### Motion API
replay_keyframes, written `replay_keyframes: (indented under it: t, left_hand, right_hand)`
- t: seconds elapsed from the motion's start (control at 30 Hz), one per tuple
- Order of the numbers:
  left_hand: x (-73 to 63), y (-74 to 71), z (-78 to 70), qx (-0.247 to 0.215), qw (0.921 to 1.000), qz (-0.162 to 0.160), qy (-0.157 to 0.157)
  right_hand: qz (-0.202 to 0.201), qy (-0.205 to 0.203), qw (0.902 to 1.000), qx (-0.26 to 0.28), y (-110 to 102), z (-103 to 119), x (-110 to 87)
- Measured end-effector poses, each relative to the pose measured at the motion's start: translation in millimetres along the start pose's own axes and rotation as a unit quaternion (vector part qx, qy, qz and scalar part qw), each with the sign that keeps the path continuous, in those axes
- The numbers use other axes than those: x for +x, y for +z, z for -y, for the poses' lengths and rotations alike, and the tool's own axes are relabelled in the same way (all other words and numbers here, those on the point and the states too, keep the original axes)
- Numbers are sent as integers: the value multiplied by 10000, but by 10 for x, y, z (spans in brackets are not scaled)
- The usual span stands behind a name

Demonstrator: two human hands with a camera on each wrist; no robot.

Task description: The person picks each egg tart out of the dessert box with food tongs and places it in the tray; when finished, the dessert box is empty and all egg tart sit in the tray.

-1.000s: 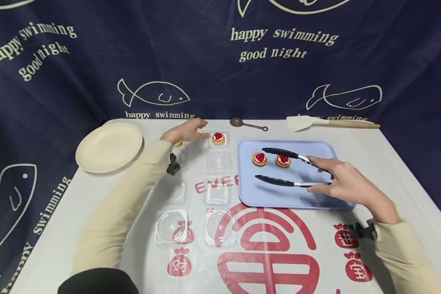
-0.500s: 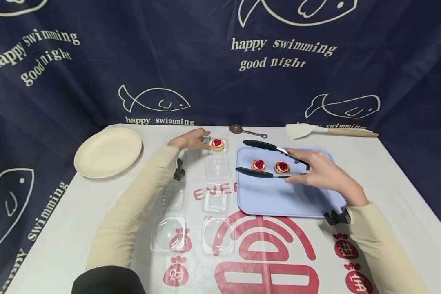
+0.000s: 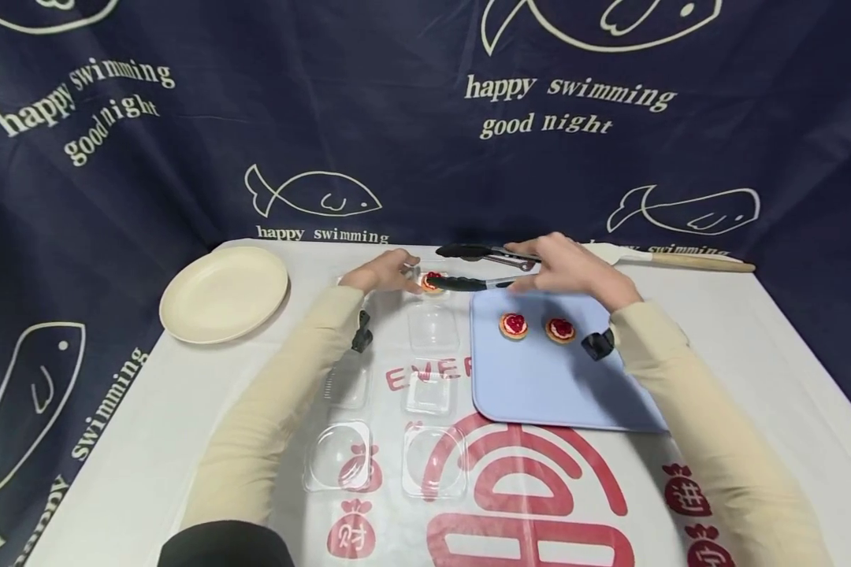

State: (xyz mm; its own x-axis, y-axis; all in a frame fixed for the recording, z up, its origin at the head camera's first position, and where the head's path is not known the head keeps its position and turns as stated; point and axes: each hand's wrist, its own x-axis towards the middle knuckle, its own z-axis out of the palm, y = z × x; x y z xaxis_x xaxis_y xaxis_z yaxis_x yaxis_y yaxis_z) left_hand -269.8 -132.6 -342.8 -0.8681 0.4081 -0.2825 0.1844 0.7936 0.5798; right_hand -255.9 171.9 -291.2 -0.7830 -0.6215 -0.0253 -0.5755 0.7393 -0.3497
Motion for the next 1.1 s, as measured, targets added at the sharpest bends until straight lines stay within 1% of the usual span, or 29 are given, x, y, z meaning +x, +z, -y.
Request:
replay_keyframes:
  t: [0.17, 0.27, 0.4, 0.6, 0.77, 0.87, 1.0, 1.1]
  left_hand:
    - [14, 16, -30, 109, 9999, 10, -111]
    - [9, 22, -35, 124, 9999, 1, -101]
    - [7, 18, -33, 197, 9998, 15, -67]
    - [14, 0, -50, 311, 9995, 63, -20]
    - [4, 4, -73, 343, 9994, 80, -74]
    - [0, 6, -77, 408, 9991, 60, -87]
    - [8, 8, -63, 427, 9990, 50, -86]
    - [13, -2, -52, 354, 9993, 50, -114]
  right_hand:
    - [473, 272, 9984, -142, -56, 63, 192]
    - [648, 343, 9970, -241, -76, 88, 281]
    - [878, 311, 9951, -317, -98, 122, 388]
    - [1246, 378, 9909, -342, -143, 210, 511]
    - [1223, 355, 9903, -551, -104, 276, 569]
    - [1170, 385, 9889, -835, -65, 326, 580]
    - [1043, 363, 9874, -1135, -29, 387, 556]
    - [846, 231, 9895, -1152, -5, 381, 522]
